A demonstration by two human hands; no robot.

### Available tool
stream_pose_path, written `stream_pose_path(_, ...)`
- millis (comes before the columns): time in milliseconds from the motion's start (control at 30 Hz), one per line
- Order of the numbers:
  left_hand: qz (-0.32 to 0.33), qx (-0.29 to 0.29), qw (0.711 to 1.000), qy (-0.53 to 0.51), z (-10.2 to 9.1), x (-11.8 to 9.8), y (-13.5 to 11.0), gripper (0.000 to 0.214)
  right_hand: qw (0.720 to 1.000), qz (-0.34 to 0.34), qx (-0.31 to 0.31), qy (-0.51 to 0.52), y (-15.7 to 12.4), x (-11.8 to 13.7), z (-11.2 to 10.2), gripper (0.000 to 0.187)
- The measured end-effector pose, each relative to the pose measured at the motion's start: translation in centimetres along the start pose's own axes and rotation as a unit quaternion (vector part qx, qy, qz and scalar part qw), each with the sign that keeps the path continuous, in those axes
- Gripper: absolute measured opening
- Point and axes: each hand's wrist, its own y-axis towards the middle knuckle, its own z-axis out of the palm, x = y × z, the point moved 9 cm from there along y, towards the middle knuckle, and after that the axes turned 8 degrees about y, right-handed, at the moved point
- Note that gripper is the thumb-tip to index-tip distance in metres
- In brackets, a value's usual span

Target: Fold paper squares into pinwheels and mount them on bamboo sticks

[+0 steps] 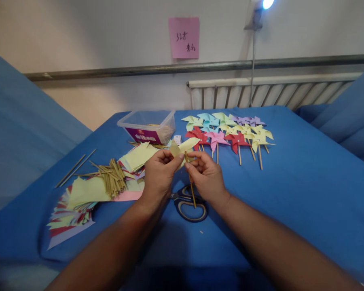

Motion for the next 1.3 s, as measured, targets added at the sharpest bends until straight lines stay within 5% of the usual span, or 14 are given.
stream_pose_path(1300,0.015,-0.002,0.998,0.054,0.0,-2.3,-1.0,0.011,0.998,0.040,0.030,0.041,0.1,-0.9,0.2,0.021)
